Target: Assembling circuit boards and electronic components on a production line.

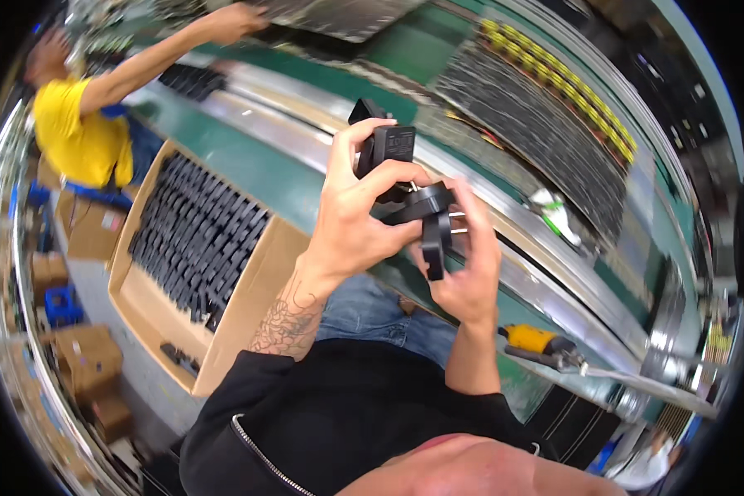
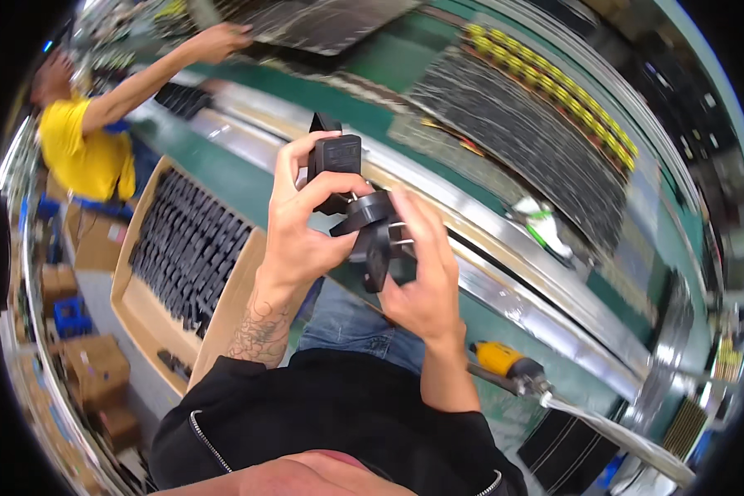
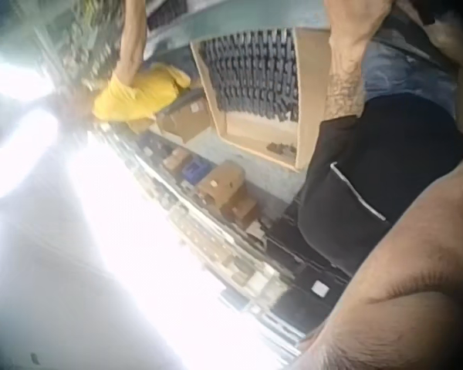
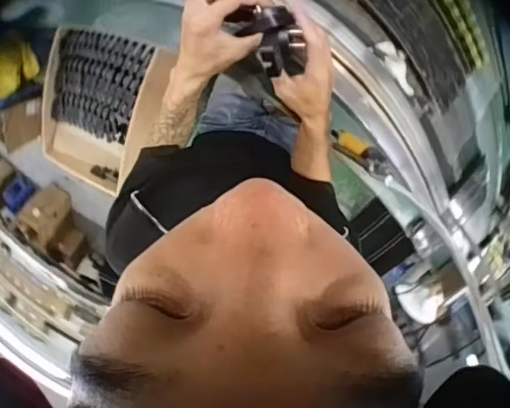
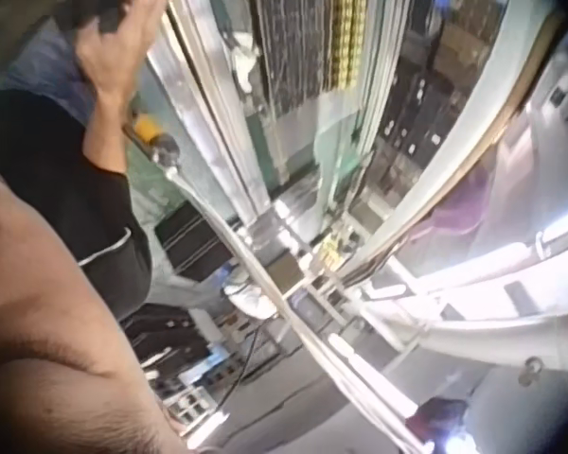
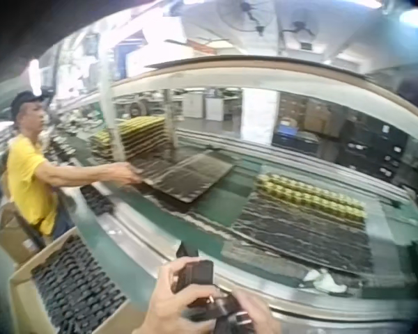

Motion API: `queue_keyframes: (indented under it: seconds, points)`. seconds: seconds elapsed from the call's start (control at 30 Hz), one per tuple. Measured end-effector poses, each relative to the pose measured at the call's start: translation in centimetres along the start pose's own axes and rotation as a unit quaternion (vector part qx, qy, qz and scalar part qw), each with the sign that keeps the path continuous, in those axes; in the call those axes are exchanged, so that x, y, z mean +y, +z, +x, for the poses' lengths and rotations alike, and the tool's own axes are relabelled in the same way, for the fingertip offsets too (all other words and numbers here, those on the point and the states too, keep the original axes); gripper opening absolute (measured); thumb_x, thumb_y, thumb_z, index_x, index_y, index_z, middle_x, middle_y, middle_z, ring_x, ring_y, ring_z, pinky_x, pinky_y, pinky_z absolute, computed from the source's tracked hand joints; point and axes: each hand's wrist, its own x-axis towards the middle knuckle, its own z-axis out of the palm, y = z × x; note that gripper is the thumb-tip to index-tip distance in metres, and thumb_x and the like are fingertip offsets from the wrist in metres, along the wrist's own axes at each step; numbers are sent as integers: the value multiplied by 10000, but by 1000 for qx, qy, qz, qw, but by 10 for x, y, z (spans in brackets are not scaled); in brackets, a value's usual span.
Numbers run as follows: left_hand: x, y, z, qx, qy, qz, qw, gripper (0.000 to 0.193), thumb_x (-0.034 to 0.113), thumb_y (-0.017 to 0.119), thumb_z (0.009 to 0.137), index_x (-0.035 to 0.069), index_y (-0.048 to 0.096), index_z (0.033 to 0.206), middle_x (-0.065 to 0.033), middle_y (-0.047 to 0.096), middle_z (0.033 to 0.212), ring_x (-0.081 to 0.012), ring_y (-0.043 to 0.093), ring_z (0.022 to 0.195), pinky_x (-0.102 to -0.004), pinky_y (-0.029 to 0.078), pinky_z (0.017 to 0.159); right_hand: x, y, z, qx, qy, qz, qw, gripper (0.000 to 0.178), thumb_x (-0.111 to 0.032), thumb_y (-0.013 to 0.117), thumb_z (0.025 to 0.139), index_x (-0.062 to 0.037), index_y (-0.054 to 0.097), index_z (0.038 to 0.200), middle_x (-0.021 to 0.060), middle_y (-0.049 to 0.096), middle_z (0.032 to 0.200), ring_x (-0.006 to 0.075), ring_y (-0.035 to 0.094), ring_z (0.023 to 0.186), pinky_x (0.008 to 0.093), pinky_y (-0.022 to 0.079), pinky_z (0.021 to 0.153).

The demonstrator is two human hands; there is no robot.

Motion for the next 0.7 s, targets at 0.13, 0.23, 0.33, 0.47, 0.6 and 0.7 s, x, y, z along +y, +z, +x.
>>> queue_keyframes:
  seconds: [0.13,0.23,0.33,0.47,0.6,0.7]
  points:
    - [8,38,8,-85,-38,7,996,465,73,850,609,134,734,1055,-149,467,1432,-329,520,1215,-393,482,957,11,-26,-11,3,52,-53,997,565,-14,696,834,-11,540,1378,186,611,1305,241,655,1008,303,552,842]
    - [7,52,7,-125,-54,53,989,548,140,888,629,155,721,1151,-147,449,1457,-333,497,1241,-413,472,985,19,-41,-24,70,201,-7,977,461,9,668,840,-35,602,1295,120,693,1120,185,641,871,278,533,743]
    - [3,59,5,-144,-56,65,986,595,181,903,644,168,709,1206,-146,439,1473,-337,480,1262,-426,459,1011,3,-51,-17,190,291,73,935,342,25,616,875,-47,641,1209,68,721,919,149,624,774,269,515,695]
    - [1,60,0,-146,-46,59,986,648,237,913,671,187,688,1276,-145,425,1496,-344,453,1300,-447,429,1060,13,-79,-25,206,282,-12,937,340,20,612,895,-18,620,1232,100,703,1059,137,613,767,225,513,678]
    - [-8,63,-5,-131,-43,63,988,665,257,910,674,213,689,1299,-161,372,1545,-359,401,1365,-478,367,1122,19,-86,-30,278,169,-142,935,317,14,661,858,-53,657,1169,64,681,912,149,594,742,237,481,679]
    - [-3,68,-5,-85,0,90,992,597,262,891,704,224,703,1269,-132,443,1497,-349,420,1373,-497,350,1143,24,-93,-28,261,89,-263,924,319,16,664,858,-46,666,1171,64,670,919,142,578,730,239,471,671]
